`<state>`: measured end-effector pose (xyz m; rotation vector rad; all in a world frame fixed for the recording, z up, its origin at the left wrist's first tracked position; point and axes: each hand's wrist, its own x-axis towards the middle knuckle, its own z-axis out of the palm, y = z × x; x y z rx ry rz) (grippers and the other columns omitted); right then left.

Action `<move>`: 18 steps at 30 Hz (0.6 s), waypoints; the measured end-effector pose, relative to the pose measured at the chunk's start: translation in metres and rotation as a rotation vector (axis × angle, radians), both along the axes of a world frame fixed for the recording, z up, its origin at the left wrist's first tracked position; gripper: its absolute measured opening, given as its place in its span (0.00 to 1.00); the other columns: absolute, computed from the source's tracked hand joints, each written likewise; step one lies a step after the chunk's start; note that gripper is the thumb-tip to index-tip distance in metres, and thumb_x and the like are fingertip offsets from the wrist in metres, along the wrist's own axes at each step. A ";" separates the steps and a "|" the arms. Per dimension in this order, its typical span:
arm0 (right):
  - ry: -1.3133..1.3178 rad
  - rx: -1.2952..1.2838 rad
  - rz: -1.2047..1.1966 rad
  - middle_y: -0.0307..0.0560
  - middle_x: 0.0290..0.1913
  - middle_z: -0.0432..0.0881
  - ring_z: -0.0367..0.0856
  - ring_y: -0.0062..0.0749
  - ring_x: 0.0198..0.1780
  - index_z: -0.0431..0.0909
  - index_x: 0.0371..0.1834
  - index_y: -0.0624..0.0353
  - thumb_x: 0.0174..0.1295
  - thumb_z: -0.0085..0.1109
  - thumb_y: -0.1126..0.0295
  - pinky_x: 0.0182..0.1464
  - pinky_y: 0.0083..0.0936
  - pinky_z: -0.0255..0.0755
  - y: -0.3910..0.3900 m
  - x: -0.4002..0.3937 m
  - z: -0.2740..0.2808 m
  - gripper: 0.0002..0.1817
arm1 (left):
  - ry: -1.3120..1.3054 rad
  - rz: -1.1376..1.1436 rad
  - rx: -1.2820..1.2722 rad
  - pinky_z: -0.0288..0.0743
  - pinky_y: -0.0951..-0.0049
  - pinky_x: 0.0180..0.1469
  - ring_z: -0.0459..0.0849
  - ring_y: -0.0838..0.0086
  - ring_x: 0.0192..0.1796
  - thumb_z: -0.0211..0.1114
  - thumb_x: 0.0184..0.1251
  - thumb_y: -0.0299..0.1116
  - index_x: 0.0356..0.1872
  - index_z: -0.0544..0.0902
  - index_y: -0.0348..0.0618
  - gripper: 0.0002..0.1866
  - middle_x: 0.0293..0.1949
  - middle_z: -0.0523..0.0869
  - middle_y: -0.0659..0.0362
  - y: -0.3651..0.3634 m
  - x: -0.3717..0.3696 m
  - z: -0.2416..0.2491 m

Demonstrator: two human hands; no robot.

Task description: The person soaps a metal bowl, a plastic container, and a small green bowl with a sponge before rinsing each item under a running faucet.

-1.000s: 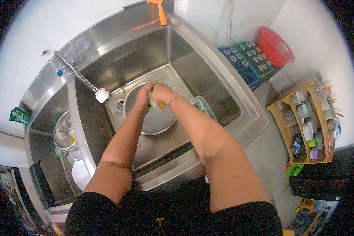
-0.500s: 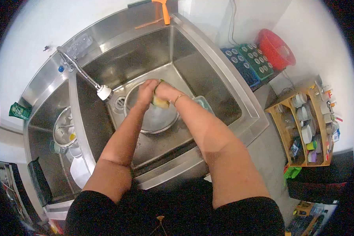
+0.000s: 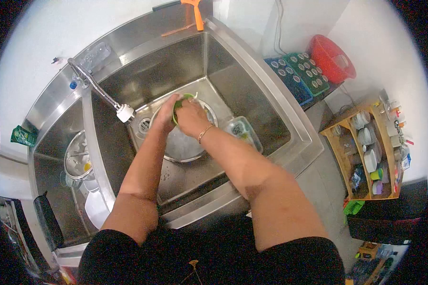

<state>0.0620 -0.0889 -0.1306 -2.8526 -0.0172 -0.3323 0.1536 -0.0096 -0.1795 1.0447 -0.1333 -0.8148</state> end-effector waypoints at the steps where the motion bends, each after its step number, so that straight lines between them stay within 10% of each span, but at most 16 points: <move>1: 0.000 0.000 -0.002 0.58 0.42 0.76 0.71 0.44 0.49 0.75 0.34 0.64 0.46 0.53 0.69 0.50 0.37 0.66 0.001 0.005 -0.010 0.12 | 0.000 -0.002 0.000 0.71 0.71 0.40 0.77 0.70 0.36 0.60 0.53 0.42 0.35 0.77 0.41 0.15 0.33 0.79 0.58 0.000 -0.002 0.000; 4: 0.043 0.137 -0.133 0.59 0.41 0.76 0.73 0.53 0.44 0.77 0.34 0.63 0.47 0.50 0.71 0.48 0.40 0.67 0.014 0.025 -0.036 0.12 | 0.083 0.064 0.022 0.72 0.70 0.37 0.77 0.68 0.33 0.59 0.53 0.44 0.33 0.77 0.41 0.16 0.31 0.79 0.58 0.007 -0.004 -0.013; 6: 0.265 1.144 -0.077 0.60 0.40 0.76 0.74 0.54 0.44 0.76 0.34 0.63 0.46 0.52 0.72 0.47 0.40 0.69 0.011 0.036 -0.037 0.11 | 0.250 -0.044 -0.274 0.73 0.68 0.36 0.79 0.66 0.30 0.56 0.54 0.47 0.33 0.77 0.42 0.17 0.28 0.80 0.57 0.005 0.008 -0.035; 10: 0.028 0.180 0.127 0.59 0.35 0.78 0.77 0.55 0.38 0.75 0.34 0.64 0.40 0.56 0.77 0.43 0.40 0.71 0.016 -0.006 -0.008 0.14 | 0.302 -0.213 -0.147 0.75 0.61 0.42 0.81 0.62 0.34 0.52 0.55 0.46 0.34 0.78 0.39 0.19 0.32 0.82 0.51 0.021 0.017 0.001; 13: 0.302 0.032 0.156 0.61 0.35 0.78 0.78 0.52 0.37 0.75 0.33 0.64 0.36 0.61 0.77 0.42 0.37 0.73 0.020 -0.001 0.005 0.16 | 0.376 -0.262 0.101 0.75 0.61 0.43 0.81 0.63 0.34 0.53 0.56 0.45 0.34 0.78 0.39 0.18 0.33 0.82 0.51 0.031 0.012 0.010; 17: 0.453 0.443 0.318 0.56 0.36 0.80 0.80 0.43 0.36 0.75 0.34 0.64 0.37 0.66 0.74 0.41 0.33 0.74 -0.012 0.005 0.037 0.18 | 0.212 -0.230 -0.062 0.76 0.65 0.41 0.81 0.66 0.36 0.54 0.60 0.45 0.37 0.78 0.38 0.18 0.34 0.82 0.53 0.025 0.010 -0.006; 18: 0.522 0.961 0.195 0.53 0.36 0.80 0.80 0.38 0.35 0.76 0.34 0.66 0.38 0.68 0.72 0.39 0.31 0.74 -0.023 0.009 0.027 0.18 | 0.221 -0.179 -0.116 0.77 0.67 0.39 0.82 0.67 0.36 0.56 0.60 0.44 0.39 0.77 0.39 0.18 0.35 0.82 0.53 0.021 -0.001 0.008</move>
